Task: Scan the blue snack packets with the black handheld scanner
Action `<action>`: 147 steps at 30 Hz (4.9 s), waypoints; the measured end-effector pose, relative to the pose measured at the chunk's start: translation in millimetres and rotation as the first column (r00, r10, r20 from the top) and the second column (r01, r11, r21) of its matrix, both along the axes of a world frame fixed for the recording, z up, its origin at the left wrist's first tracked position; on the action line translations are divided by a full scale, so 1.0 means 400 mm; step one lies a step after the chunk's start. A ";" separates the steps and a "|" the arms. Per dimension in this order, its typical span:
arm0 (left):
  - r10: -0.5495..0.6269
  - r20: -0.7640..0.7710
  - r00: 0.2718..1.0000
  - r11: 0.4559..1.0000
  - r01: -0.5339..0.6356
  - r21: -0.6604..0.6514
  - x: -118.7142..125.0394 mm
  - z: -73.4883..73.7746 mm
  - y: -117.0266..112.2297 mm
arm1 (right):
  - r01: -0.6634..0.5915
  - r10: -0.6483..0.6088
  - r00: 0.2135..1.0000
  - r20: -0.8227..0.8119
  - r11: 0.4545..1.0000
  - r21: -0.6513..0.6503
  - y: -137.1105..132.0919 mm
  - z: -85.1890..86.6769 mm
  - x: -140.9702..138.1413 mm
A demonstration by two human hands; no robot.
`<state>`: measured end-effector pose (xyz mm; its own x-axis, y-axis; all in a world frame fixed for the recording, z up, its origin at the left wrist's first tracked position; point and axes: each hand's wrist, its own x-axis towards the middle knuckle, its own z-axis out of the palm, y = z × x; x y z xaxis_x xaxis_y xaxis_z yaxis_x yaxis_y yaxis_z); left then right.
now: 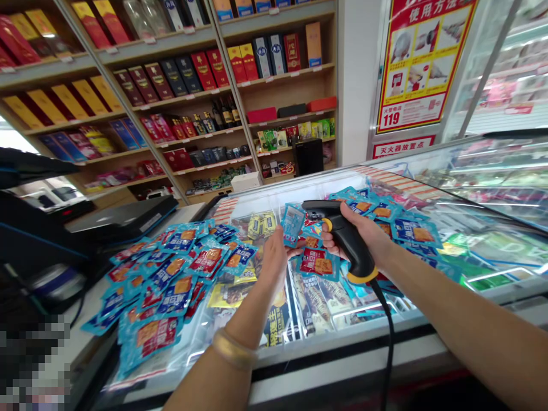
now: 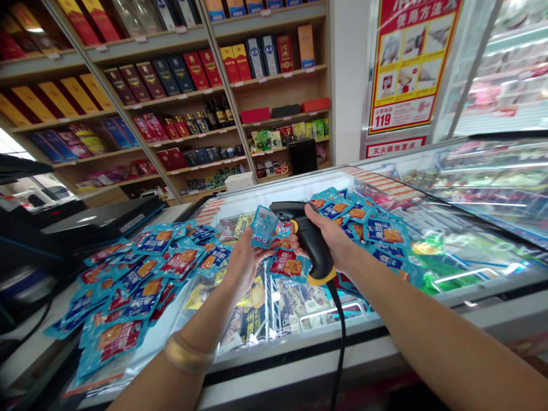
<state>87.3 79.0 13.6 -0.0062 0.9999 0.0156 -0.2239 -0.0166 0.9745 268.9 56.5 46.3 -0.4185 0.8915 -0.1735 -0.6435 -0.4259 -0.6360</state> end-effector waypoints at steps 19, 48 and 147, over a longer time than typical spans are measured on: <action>0.246 -0.235 0.940 0.940 -0.172 0.294 -0.083 0.043 0.030 | 0.092 -0.090 0.995 -0.048 0.995 0.031 0.006 0.030 -0.017; 0.481 -0.841 0.249 0.840 0.145 0.523 -0.257 0.067 -0.031 | -0.073 0.078 0.992 -0.100 0.996 0.056 0.061 0.080 -0.123; 0.550 -0.835 -0.023 0.834 -0.048 0.550 -0.370 0.071 -0.020 | -0.149 0.149 0.983 -0.110 0.989 0.005 0.062 0.033 -0.226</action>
